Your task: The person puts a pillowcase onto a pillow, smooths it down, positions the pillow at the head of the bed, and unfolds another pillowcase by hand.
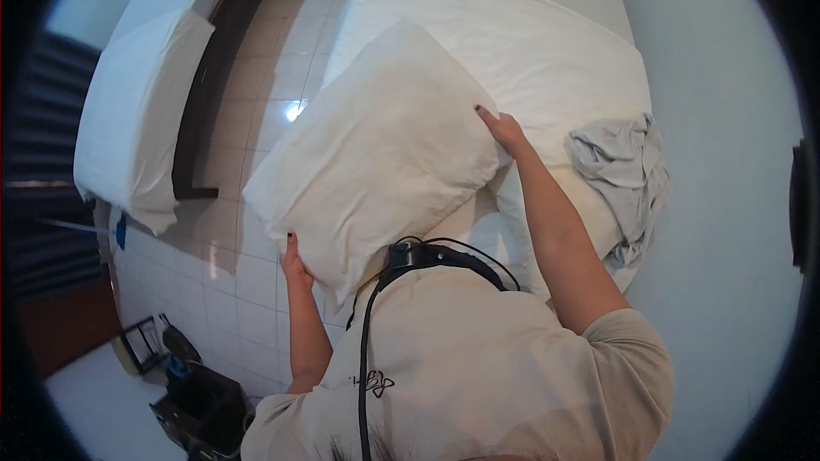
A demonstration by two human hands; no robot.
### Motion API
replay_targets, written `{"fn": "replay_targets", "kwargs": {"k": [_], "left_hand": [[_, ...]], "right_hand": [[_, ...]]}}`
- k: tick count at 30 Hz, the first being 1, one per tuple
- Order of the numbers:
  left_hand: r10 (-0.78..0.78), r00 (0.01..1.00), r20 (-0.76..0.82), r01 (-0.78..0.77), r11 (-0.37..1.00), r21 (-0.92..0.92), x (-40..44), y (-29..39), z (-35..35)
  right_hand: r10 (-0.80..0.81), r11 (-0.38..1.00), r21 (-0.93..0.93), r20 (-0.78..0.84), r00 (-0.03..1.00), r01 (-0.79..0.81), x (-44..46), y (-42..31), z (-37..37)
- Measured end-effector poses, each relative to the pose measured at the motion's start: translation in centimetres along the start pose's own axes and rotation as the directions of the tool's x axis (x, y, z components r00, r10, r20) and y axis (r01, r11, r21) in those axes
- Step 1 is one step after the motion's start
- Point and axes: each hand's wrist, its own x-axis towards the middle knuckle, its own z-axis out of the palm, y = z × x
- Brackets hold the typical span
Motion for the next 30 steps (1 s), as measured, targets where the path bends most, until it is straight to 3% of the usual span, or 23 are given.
{"fn": "replay_targets", "kwargs": {"k": [2, 3, 7, 9, 11, 13, 15, 16, 18, 20, 21, 23, 25, 27, 28, 30], "left_hand": [[0.076, 0.997, 0.012, -0.076, 0.995, 0.061, -0.3, 2.1, 0.9], [0.133, 0.990, 0.035, -0.136, 0.986, 0.101, 0.0, 3.2, 1.2], [0.297, 0.950, 0.096, -0.311, 0.932, 0.186, -1.0, 9.2, 4.6], [0.372, 0.916, 0.152, -0.395, 0.903, 0.171, -0.8, 11.9, 6.4], [0.479, 0.850, 0.218, -0.526, 0.780, 0.338, 0.6, 14.5, 7.4], [0.477, 0.830, 0.290, -0.555, 0.758, 0.342, 3.2, 15.1, 8.1], [0.469, 0.804, 0.366, -0.585, 0.737, 0.340, 4.3, 15.2, 10.4], [0.406, 0.818, 0.407, -0.566, 0.689, 0.453, 4.1, 15.1, 11.9], [0.325, 0.830, 0.454, -0.548, 0.625, 0.556, 6.6, 13.4, 14.1], [0.367, 0.745, 0.557, -0.644, 0.177, 0.745, 13.6, 9.9, 14.1], [0.354, 0.738, 0.574, -0.655, 0.176, 0.735, 12.5, 9.4, 16.1], [0.303, 0.808, 0.506, -0.391, -0.366, 0.844, 8.2, 6.8, 21.0], [0.151, 0.819, 0.553, -0.422, -0.493, 0.761, 1.5, 5.0, 26.1], [0.157, 0.522, 0.838, -0.611, -0.616, 0.496, 3.1, -0.8, 26.7], [0.098, 0.419, 0.903, -0.645, -0.667, 0.372, 2.3, -2.7, 27.1], [0.072, 0.257, 0.964, -0.781, -0.572, 0.250, 0.8, -4.5, 26.7]], "right_hand": [[-0.080, 0.994, 0.073, 0.008, 0.997, 0.080, -2.2, -1.6, -0.6], [-0.114, 0.972, 0.202, -0.052, 0.992, 0.123, -3.3, -1.8, -0.8], [-0.155, 0.968, 0.169, -0.170, 0.973, 0.184, -7.1, -0.9, -2.2], [-0.192, 0.873, 0.369, -0.341, 0.920, 0.319, -9.2, 0.8, -2.2], [-0.141, 0.867, 0.389, -0.409, 0.902, 0.312, -12.1, 2.8, -2.1], [-0.086, 0.863, 0.408, -0.463, 0.882, 0.298, -14.9, 4.7, -1.3], [-0.054, 0.965, 0.205, -0.449, 0.892, 0.162, -16.6, 6.8, 0.1], [-0.036, 0.967, 0.209, -0.461, 0.887, 0.148, -17.2, 7.9, 0.7], [-0.094, 0.995, -0.018, -0.426, 0.900, 0.096, -17.8, 9.8, 1.5], [-0.064, 0.998, -0.052, -0.430, 0.900, 0.046, -17.1, 10.3, 2.1], [-0.035, 0.997, -0.080, -0.398, 0.917, 0.003, -17.1, 9.2, 2.1], [-0.019, 0.993, -0.115, -0.354, 0.935, -0.023, -16.8, 8.0, 2.6], [-0.005, 0.994, -0.102, -0.390, 0.921, -0.037, -16.5, 8.7, 3.5], [0.010, 0.996, -0.077, -0.423, 0.906, -0.047, -16.5, 9.0, 3.7], [-0.005, 0.996, -0.087, -0.418, 0.908, -0.034, -16.8, 9.3, 3.5], [0.002, 0.996, -0.082, -0.428, 0.904, -0.041, -17.9, 9.7, 2.4]]}}
